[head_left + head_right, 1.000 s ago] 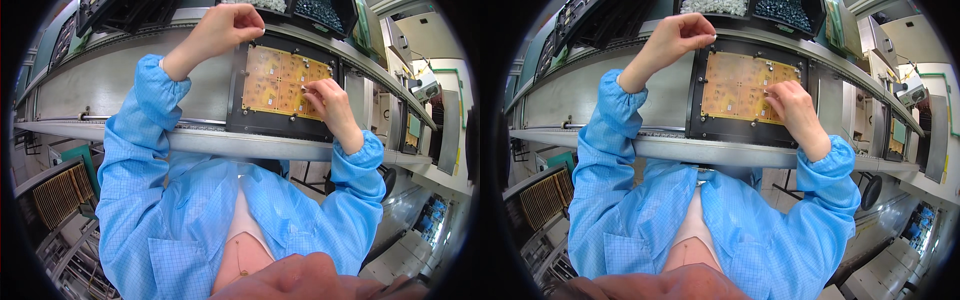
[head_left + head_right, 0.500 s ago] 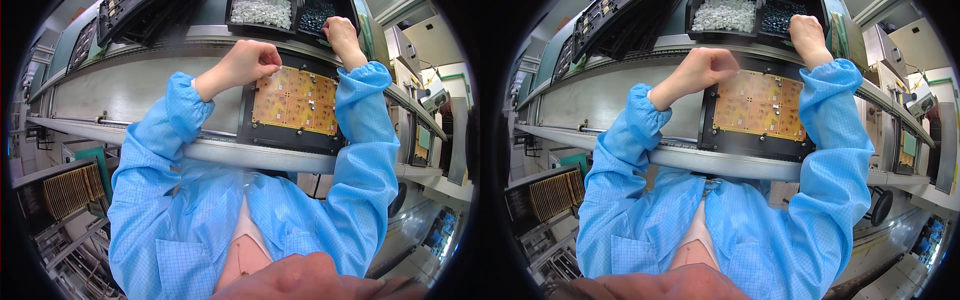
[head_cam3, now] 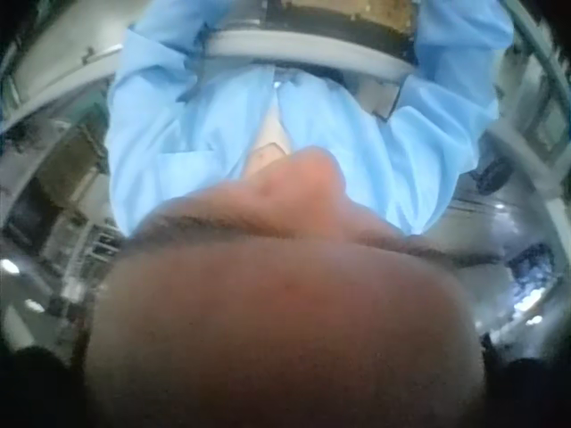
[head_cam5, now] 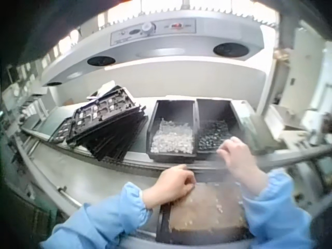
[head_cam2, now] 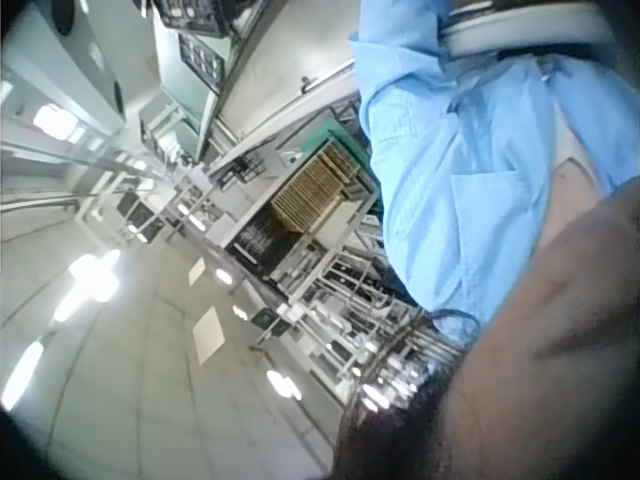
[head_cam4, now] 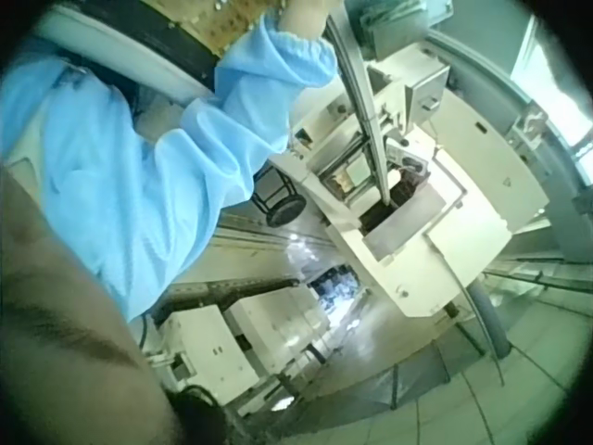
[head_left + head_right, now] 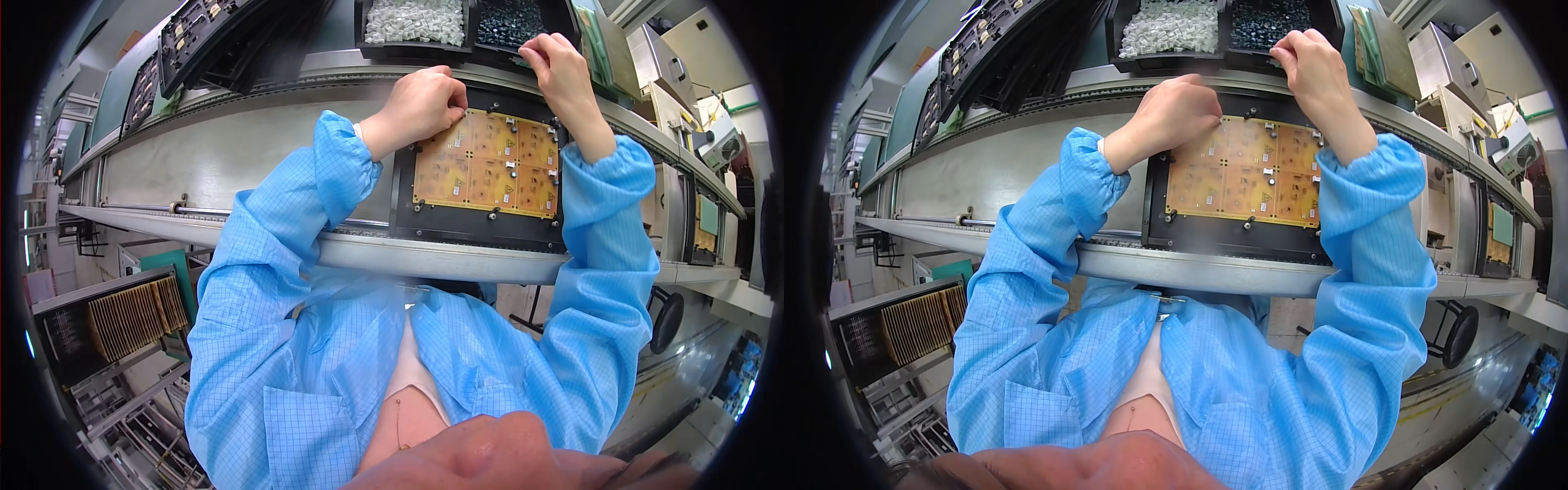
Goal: Assembling small electronic components onto a printed circuit board on a production line.
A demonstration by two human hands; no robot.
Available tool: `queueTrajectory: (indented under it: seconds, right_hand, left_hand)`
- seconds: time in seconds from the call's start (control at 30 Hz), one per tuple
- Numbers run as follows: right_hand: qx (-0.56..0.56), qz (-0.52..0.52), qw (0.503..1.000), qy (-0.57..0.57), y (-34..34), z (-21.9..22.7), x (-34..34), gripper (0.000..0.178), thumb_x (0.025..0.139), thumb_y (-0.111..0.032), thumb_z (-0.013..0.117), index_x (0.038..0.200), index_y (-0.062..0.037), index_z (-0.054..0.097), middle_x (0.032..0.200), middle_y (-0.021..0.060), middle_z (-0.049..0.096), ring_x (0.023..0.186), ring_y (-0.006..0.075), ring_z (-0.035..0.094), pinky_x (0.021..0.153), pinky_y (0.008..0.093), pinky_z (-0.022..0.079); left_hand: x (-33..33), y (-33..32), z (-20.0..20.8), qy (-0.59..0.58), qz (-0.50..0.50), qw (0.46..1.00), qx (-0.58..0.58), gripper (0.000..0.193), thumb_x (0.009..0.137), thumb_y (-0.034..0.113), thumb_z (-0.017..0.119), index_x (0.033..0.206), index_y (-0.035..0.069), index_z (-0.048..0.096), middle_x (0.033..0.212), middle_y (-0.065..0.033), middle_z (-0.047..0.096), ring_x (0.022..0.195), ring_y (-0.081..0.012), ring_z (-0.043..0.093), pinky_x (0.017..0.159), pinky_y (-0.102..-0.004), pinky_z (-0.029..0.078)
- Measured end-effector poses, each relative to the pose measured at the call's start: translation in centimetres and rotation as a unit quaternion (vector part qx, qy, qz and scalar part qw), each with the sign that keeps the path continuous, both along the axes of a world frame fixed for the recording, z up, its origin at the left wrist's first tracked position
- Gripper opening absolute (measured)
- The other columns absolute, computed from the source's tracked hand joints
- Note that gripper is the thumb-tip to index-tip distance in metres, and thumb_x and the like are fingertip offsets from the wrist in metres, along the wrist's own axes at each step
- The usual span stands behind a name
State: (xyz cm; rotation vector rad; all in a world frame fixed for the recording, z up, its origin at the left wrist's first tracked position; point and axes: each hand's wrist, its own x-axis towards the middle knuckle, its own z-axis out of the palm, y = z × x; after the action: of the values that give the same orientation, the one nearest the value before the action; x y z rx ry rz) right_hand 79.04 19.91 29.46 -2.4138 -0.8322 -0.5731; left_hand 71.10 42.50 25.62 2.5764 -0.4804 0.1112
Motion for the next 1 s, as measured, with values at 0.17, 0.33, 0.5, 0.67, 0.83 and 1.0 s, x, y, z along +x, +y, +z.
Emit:
queueTrajectory:
  seconds: [0.17, 0.33, 0.5, 0.67, 0.83, 1.0]
  right_hand:
    - [0.050, 0.029, 0.996, 0.064, -0.1, 0.4, -3.6, 0.015, 0.094, -0.014, 0.064, 0.094, 0.0004, 0.065, 0.085, 0.0128, 0.061, 0.074, 0.0260, 0.060, 0.067, 0.0335, 0.047]
    - [0.056, 0.043, 0.993, 0.093, -0.2, 0.0, -5.4, 0.015, 0.093, -0.015, 0.064, 0.094, 0.0006, 0.065, 0.085, 0.0125, 0.062, 0.075, 0.0254, 0.061, 0.067, 0.0332, 0.047]
    - [0.071, 0.049, 0.990, 0.112, -0.7, -1.0, -6.3, 0.016, 0.093, -0.015, 0.065, 0.094, 0.0013, 0.064, 0.083, 0.0110, 0.062, 0.074, 0.0220, 0.060, 0.066, 0.0319, 0.047]
    - [0.083, 0.049, 0.984, 0.148, -0.4, -1.5, -6.9, 0.017, 0.094, -0.015, 0.065, 0.094, 0.0025, 0.064, 0.082, 0.0091, 0.060, 0.069, 0.0168, 0.058, 0.063, 0.0278, 0.046]
    - [0.094, 0.065, 0.977, 0.181, 0.5, -0.9, -7.4, 0.017, 0.095, -0.014, 0.065, 0.096, 0.0026, 0.064, 0.079, 0.0073, 0.062, 0.070, 0.0130, 0.058, 0.065, 0.0264, 0.047]
    - [0.160, 0.098, 0.915, 0.356, -0.2, -1.3, -8.0, 0.015, 0.096, -0.010, 0.063, 0.102, 0.0025, 0.067, 0.080, 0.0023, 0.064, 0.070, 0.0080, 0.059, 0.064, 0.0232, 0.049]
  left_hand:
    - [-0.2, -0.5, 0.0, -0.046, -0.001, 0.999, 0.024, 0.008, 0.074, 0.014, 0.068, 0.081, 0.011, 0.072, 0.091, -0.0066, 0.064, 0.091, -0.0277, 0.064, 0.077, -0.0398, 0.053]
    - [0.2, -0.2, -0.1, -0.011, 0.011, 0.999, 0.040, 0.014, 0.079, 0.019, 0.064, 0.086, 0.013, 0.074, 0.095, -0.0060, 0.066, 0.094, -0.0285, 0.064, 0.083, -0.0403, 0.053]
    - [0.4, -0.3, 0.0, 0.041, 0.002, 0.999, 0.028, 0.014, 0.078, 0.019, 0.064, 0.085, 0.012, 0.074, 0.094, -0.0060, 0.067, 0.093, -0.0287, 0.065, 0.082, -0.0404, 0.053]
    - [0.2, -0.6, -0.3, 0.005, 0.007, 1.000, 0.019, 0.009, 0.076, 0.014, 0.067, 0.082, 0.010, 0.071, 0.090, -0.0065, 0.067, 0.092, -0.0268, 0.065, 0.080, -0.0402, 0.053]
    - [-0.3, -0.3, 0.3, -0.061, -0.027, 0.991, 0.112, 0.011, 0.081, 0.021, 0.065, 0.083, 0.012, 0.071, 0.090, -0.0052, 0.065, 0.093, -0.0270, 0.064, 0.080, -0.0419, 0.050]
    - [-1.8, -0.9, 0.8, -0.186, -0.079, 0.951, 0.233, 0.009, 0.078, 0.018, 0.064, 0.078, 0.014, 0.072, 0.087, -0.0020, 0.067, 0.093, -0.0200, 0.064, 0.082, -0.0388, 0.045]
